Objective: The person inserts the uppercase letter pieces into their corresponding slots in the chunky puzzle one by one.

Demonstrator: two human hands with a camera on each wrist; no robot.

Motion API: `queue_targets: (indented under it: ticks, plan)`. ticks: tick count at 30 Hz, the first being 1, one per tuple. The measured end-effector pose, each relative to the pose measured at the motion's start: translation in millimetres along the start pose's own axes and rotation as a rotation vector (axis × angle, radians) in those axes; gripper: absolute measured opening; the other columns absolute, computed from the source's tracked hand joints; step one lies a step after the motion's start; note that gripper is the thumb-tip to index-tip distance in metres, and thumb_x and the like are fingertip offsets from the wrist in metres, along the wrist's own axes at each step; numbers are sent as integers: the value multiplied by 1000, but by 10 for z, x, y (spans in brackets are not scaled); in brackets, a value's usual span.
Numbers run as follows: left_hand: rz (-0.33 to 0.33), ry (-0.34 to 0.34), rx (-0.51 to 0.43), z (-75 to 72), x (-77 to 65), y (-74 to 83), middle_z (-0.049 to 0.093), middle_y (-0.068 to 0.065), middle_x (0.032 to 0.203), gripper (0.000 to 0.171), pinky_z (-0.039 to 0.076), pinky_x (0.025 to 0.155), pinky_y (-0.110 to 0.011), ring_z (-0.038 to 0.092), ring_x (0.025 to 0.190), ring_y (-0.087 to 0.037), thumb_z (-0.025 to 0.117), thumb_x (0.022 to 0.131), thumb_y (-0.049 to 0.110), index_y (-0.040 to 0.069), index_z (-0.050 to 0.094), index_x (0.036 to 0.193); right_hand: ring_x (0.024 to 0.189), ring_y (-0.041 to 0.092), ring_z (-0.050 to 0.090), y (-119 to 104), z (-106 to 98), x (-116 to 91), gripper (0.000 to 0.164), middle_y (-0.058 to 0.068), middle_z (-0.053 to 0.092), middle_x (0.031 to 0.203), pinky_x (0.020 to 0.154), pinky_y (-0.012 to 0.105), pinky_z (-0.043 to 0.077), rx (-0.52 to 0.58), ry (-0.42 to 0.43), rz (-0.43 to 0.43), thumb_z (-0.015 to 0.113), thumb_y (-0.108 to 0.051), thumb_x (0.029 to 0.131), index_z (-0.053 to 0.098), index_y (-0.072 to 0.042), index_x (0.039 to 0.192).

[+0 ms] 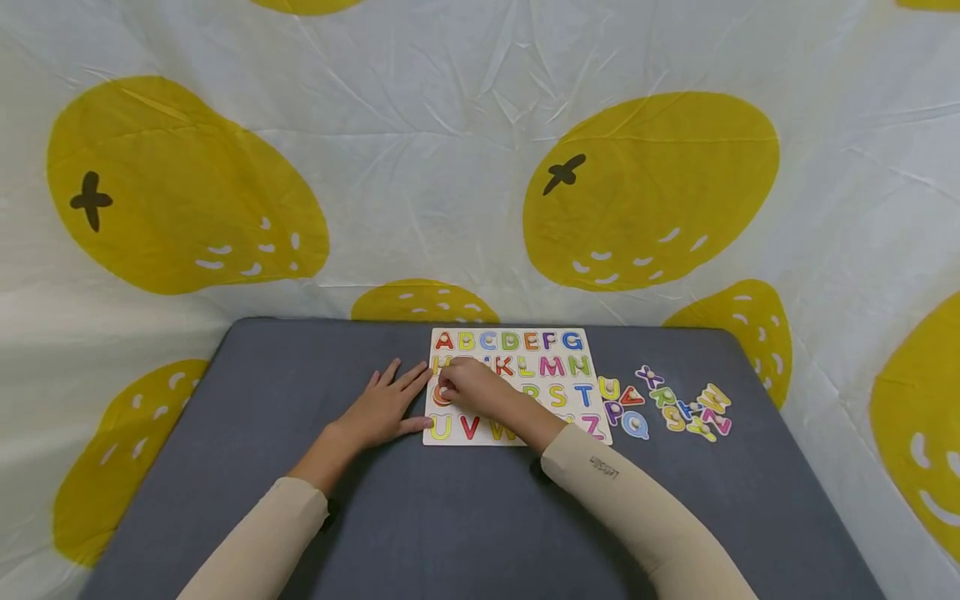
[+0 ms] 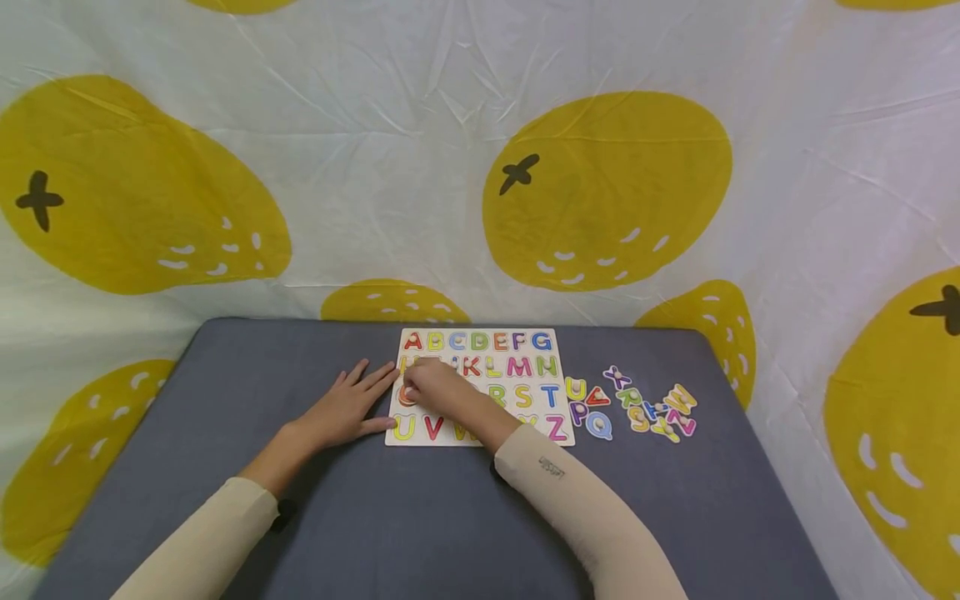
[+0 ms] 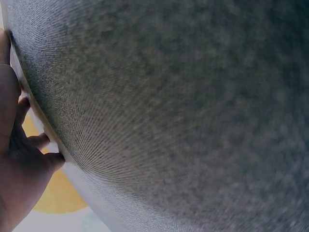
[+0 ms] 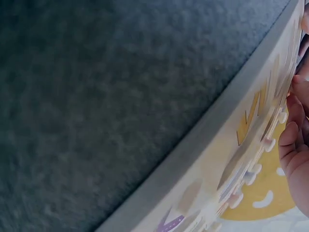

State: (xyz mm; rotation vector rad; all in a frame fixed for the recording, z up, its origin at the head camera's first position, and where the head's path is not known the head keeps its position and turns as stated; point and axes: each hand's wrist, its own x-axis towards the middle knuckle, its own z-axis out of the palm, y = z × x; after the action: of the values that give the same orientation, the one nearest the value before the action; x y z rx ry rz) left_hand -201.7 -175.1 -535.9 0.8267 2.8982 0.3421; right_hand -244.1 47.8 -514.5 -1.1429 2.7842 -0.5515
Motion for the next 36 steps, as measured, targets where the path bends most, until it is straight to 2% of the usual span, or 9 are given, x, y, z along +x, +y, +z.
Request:
queue_targets:
  ticks: [4, 12, 18, 27, 36]
  plan:
    - [-5, -5, 1, -15, 0, -2, 29, -7, 171, 89, 26, 115, -74, 20, 155, -52, 63, 96, 61, 16, 30, 165, 85, 14, 62, -35, 6, 19, 8, 3, 69, 96, 80, 30, 53, -1, -9, -8, 69, -14, 100, 76, -10, 100]
    - [-6, -14, -2, -29, -10, 12, 28, -7, 171, 89, 25, 115, -75, 20, 155, -52, 63, 96, 61, 16, 30, 165, 81, 12, 59, -86, 19, 34, 8, 2, 70, 97, 78, 26, 51, -15, -52, 44, 69, -18, 101, 74, -12, 100]
    - [-4, -13, -1, -19, 2, 18, 29, -7, 171, 88, 26, 115, -75, 20, 155, -52, 62, 96, 62, 17, 30, 165, 89, 14, 63, -81, -30, -26, 14, 4, 70, 103, 82, 29, 54, -2, -50, 48, 69, -20, 101, 74, -10, 110]
    - [-1, -16, 15, -44, 19, 46, 29, -8, 170, 89, 27, 115, -75, 21, 154, -52, 63, 96, 62, 15, 30, 165, 86, 13, 62, 40, -245, -298, 17, 2, 68, 100, 80, 30, 54, 67, 25, 75, 71, -19, 99, 75, -8, 112]
    - [-19, -33, 13, -11, 18, 20, 26, -7, 172, 92, 24, 116, -74, 18, 156, -51, 61, 96, 64, 17, 25, 166, 82, 12, 59, 306, -412, -732, 19, 1, 68, 93, 76, 30, 53, 99, 113, 125, 75, -17, 96, 75, -5, 112]
